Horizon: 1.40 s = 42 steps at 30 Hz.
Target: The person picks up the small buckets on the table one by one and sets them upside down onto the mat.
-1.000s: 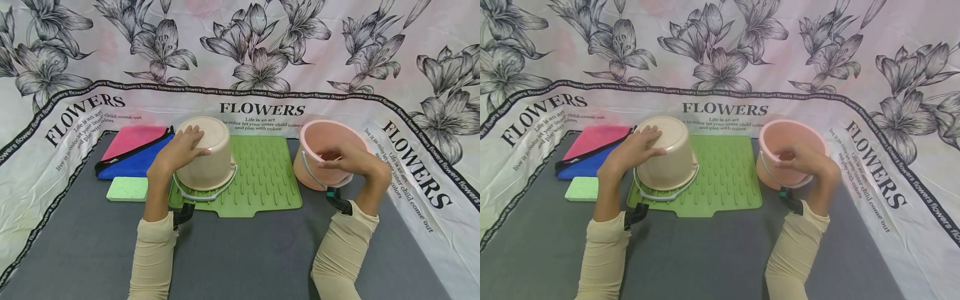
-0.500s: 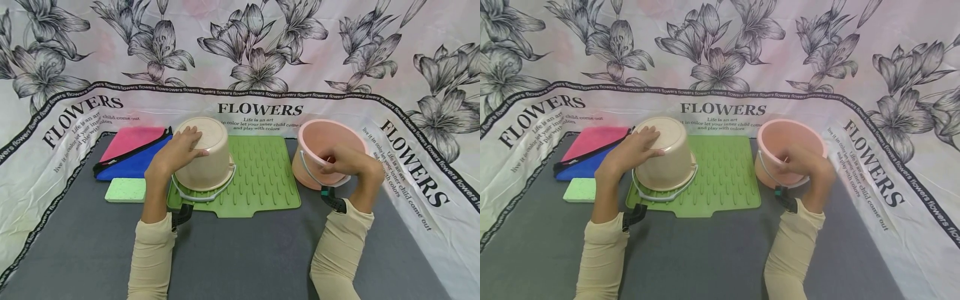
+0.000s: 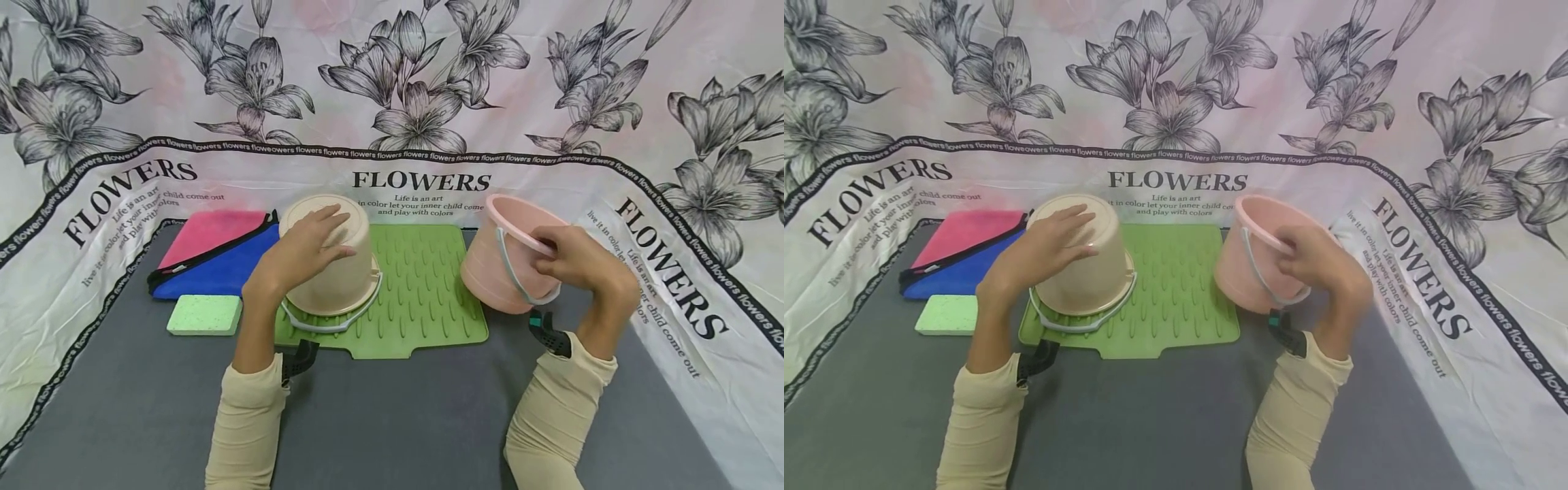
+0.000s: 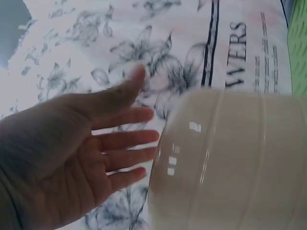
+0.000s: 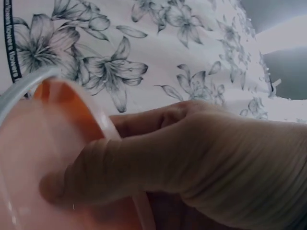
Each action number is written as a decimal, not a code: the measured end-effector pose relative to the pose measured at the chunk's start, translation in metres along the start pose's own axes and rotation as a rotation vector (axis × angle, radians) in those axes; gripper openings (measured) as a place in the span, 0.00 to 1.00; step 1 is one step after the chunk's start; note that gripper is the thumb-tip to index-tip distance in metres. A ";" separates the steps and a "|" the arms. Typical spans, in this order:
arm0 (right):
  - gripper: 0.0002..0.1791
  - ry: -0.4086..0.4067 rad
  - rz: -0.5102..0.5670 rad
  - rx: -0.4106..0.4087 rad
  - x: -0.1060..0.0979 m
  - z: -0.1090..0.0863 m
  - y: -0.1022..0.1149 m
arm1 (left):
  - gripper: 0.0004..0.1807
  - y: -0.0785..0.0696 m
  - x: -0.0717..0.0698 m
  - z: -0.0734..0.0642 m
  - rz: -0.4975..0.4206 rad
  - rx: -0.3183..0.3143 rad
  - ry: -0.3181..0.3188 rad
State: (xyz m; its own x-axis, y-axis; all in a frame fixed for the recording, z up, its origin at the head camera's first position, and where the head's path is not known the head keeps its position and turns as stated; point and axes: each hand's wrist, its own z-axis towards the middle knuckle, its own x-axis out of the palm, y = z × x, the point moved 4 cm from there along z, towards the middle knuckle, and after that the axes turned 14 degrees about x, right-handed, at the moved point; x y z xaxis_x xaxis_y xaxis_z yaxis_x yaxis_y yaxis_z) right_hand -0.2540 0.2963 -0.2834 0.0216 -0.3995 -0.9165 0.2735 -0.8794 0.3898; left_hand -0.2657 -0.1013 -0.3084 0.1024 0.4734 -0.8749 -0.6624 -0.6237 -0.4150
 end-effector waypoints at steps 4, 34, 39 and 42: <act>0.10 -0.112 0.031 -0.064 -0.006 -0.009 0.006 | 0.39 -0.015 0.009 0.007 -0.023 0.088 -0.045; 0.17 -0.450 0.140 -0.584 -0.010 -0.026 0.108 | 0.55 -0.080 0.046 0.037 -0.324 0.229 -0.407; 0.27 -0.412 0.002 -0.631 0.001 -0.025 0.129 | 0.50 -0.074 0.041 0.033 -0.568 0.122 -0.589; 0.26 -0.385 -0.037 -0.618 0.007 -0.025 0.135 | 0.36 -0.070 0.038 0.031 -0.639 0.082 -0.640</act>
State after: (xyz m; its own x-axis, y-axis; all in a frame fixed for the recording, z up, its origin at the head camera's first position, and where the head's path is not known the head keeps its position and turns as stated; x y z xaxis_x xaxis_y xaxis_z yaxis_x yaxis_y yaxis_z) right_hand -0.1928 0.1816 -0.2399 -0.3071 -0.5355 -0.7867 0.7630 -0.6326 0.1327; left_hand -0.2389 -0.0205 -0.3048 0.0530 0.9844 -0.1681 -0.6745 -0.0888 -0.7329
